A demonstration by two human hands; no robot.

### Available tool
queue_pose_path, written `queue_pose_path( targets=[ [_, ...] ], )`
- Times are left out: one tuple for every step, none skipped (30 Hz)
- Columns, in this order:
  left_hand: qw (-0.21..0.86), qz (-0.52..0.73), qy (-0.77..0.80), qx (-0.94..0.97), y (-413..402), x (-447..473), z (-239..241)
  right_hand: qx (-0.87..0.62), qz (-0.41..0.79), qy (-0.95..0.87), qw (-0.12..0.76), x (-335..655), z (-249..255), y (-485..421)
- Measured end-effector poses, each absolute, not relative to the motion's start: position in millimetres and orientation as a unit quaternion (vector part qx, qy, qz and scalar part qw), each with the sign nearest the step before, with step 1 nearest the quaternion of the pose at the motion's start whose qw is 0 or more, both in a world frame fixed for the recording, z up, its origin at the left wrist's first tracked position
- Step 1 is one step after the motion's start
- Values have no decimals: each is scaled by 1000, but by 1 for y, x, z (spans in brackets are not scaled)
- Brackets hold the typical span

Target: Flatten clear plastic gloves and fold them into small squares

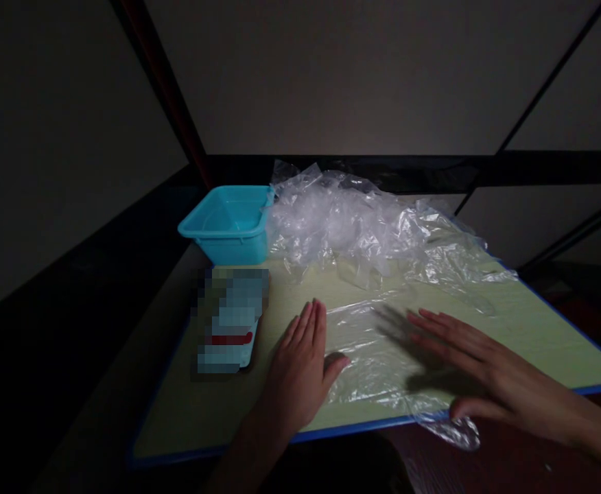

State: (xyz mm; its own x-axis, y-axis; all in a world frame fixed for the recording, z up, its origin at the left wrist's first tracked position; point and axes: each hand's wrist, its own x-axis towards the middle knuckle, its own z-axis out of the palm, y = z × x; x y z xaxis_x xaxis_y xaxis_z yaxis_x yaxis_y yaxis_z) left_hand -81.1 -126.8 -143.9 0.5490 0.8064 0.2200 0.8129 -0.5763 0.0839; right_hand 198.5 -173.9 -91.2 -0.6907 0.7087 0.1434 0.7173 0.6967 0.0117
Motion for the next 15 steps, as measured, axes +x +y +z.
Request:
queue_pose_path(
  targets=[
    [12,-123,-457,-881,-125,-83,-143,-362,-42,-930,52,200,-89,-180],
    [12,-132,-453,-882,-124,-84,-141,-337,-50,-939,41,201,-88,-186],
    [12,-142,-447,-883,-123,-86,-139,-317,-60,-946,36,201,-89,-192],
    [10,-153,-437,-886,-123,-87,-136,-302,-74,-950,40,201,-92,-198],
    [2,-162,-422,-892,-124,-88,-132,-291,-89,-951,51,200,-95,-203],
    [-10,-170,-402,-899,-125,-89,-128,-284,-103,-951,65,199,-98,-207],
    [-28,-174,-378,-909,-128,-89,-125,-280,-112,-950,78,198,-100,-210],
    [-48,-175,-352,-918,-131,-90,-121,-280,-113,-949,87,197,-102,-213],
    [-67,-175,-327,-926,-135,-90,-119,-287,-102,-948,89,196,-101,-214],
    [-83,-175,-306,-932,-139,-90,-117,-299,-81,-947,88,194,-100,-214],
    [-97,-176,-292,-935,-143,-90,-116,-312,-56,-944,89,193,-97,-213],
    [-109,-180,-283,-936,-146,-91,-117,-323,-31,-941,96,191,-93,-211],
    [-120,-185,-279,-935,-149,-91,-118,-332,-8,-937,108,189,-89,-208],
    [-130,-191,-279,-932,-151,-91,-119,-335,8,-934,124,188,-85,-204],
    [-141,-196,-280,-929,-153,-92,-121,-337,19,-931,139,186,-82,-198]
  ],
)
